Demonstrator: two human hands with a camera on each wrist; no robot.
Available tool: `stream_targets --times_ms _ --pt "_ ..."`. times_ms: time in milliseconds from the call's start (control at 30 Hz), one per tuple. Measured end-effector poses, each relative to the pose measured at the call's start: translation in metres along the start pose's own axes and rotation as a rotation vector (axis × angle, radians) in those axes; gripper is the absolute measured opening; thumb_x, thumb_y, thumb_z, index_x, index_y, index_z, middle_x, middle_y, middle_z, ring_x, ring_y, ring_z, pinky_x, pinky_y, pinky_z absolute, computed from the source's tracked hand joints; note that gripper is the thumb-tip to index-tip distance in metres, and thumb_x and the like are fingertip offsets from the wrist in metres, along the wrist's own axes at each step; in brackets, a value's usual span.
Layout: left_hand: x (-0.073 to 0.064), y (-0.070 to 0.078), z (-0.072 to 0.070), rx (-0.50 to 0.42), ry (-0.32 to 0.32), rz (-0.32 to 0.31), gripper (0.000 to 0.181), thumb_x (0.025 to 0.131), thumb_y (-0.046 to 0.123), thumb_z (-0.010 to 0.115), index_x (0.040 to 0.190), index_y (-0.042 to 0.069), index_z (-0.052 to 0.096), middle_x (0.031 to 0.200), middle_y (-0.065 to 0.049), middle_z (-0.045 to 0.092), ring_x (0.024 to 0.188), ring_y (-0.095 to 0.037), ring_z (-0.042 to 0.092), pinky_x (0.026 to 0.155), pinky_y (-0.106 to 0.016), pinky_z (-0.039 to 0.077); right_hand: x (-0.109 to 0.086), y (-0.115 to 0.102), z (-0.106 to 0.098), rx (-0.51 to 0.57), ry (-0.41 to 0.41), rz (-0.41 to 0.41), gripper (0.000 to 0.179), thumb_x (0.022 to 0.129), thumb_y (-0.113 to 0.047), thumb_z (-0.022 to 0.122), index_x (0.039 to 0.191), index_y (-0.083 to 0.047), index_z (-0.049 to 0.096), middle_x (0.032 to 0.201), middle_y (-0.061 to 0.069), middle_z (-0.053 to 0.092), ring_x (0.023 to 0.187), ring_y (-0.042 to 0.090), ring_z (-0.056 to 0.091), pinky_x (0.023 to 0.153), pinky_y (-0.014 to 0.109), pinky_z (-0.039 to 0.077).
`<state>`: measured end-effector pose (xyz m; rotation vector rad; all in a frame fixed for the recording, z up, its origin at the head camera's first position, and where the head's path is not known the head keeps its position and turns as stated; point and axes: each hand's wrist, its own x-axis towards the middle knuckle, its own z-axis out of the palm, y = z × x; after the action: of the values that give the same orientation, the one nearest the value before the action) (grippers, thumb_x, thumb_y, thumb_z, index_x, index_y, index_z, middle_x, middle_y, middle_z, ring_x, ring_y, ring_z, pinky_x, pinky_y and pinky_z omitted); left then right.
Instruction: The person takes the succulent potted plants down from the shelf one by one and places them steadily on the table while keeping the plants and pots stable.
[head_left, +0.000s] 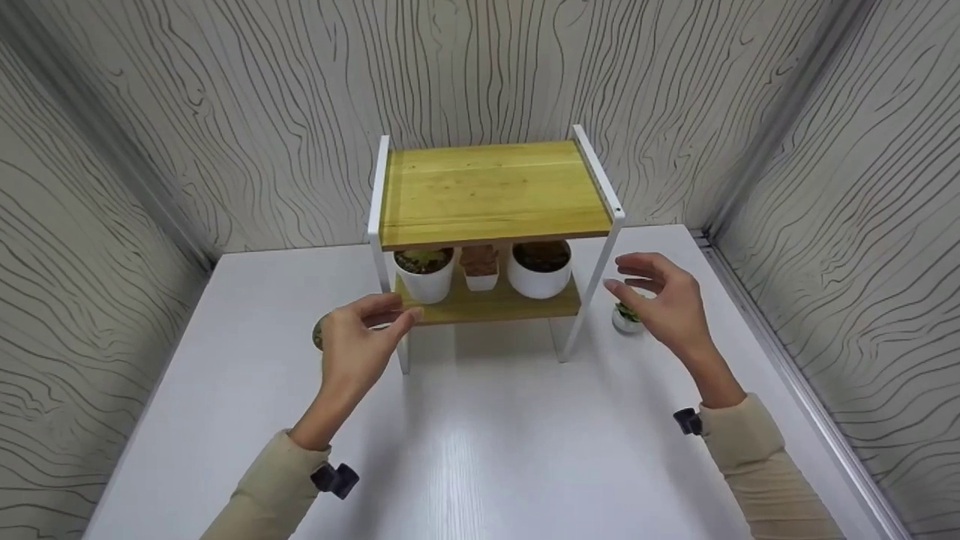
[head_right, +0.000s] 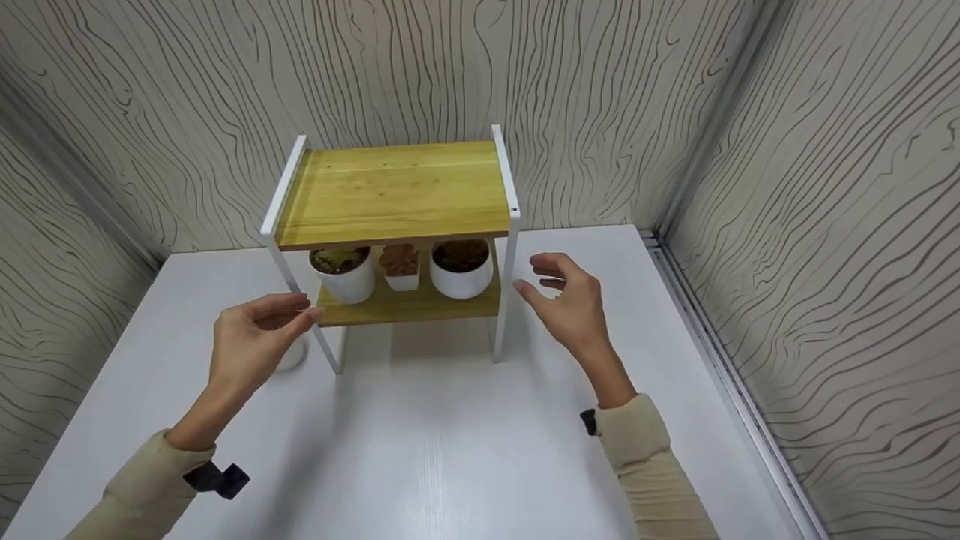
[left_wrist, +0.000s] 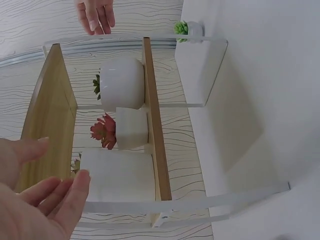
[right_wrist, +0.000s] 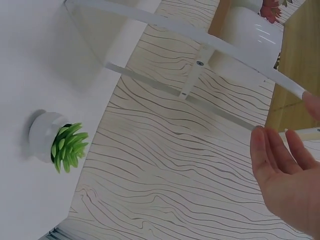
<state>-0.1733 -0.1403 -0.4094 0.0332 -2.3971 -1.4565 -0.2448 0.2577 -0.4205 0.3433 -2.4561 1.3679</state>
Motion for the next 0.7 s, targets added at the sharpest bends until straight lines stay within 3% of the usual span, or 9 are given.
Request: stream_targets --times_ms 100,233,367,500,700 --pt "-0.002 0.001 0.006 -0.025 0.007 -0.013 0.046 0.088 0.020 0.087 0.126 -0.001 0.073 0.119 -0.017 0.078 0.104 -0.027 0.079 0.086 -0.033 0.065 0.000 -0.007 -0.002 0.017 -0.010 -0.007 0.042 0.095 -0.020 0.080 0.131 -0.003 0.067 0.131 0.016 0.070 0.125 0.031 0.068 0.098 0.008 0.052" --pt "-0.004 0.004 0.015 -0.027 -0.036 -0.047 0.063 0.088 0.019 0.086 0.141 -0.005 0.060 0.131 -0.025 0.071 0.115 -0.035 0.075 0.093 -0.042 0.064 0.001 -0.015 -0.004 0.023 -0.014 -0.014 0.044 0.094 -0.021 0.081 0.132 -0.003 0.066 0.131 0.015 0.070 0.124 0.028 0.068 0.097 0.007 0.052" --pt "-0.004 0.008 0.021 -0.002 -0.087 -0.079 0.067 0.089 0.021 0.086 0.144 -0.003 0.057 0.138 -0.026 0.067 0.115 -0.036 0.075 0.090 -0.044 0.065 0.001 -0.020 -0.005 0.024 -0.020 -0.017 0.046 0.093 -0.021 0.082 0.132 -0.004 0.066 0.131 0.011 0.071 0.122 0.023 0.068 0.098 0.008 0.052" --pt "-0.002 0.015 0.024 0.018 -0.083 -0.097 0.072 0.088 0.024 0.086 0.148 -0.002 0.055 0.144 -0.026 0.064 0.116 -0.037 0.075 0.089 -0.044 0.065 0.001 -0.024 -0.004 0.045 -0.028 -0.024 0.045 0.093 -0.018 0.082 0.132 -0.004 0.066 0.131 0.014 0.071 0.120 0.016 0.069 0.098 0.009 0.053" --pt "0.001 0.022 0.029 0.026 -0.075 -0.117 0.082 0.089 0.027 0.084 0.154 -0.005 0.045 0.154 -0.025 0.055 0.133 -0.036 0.066 0.099 -0.047 0.061 0.002 -0.027 -0.003 0.110 -0.022 -0.040 0.044 0.091 -0.013 0.083 0.131 -0.002 0.067 0.129 0.015 0.072 0.115 0.009 0.070 0.097 0.012 0.055"
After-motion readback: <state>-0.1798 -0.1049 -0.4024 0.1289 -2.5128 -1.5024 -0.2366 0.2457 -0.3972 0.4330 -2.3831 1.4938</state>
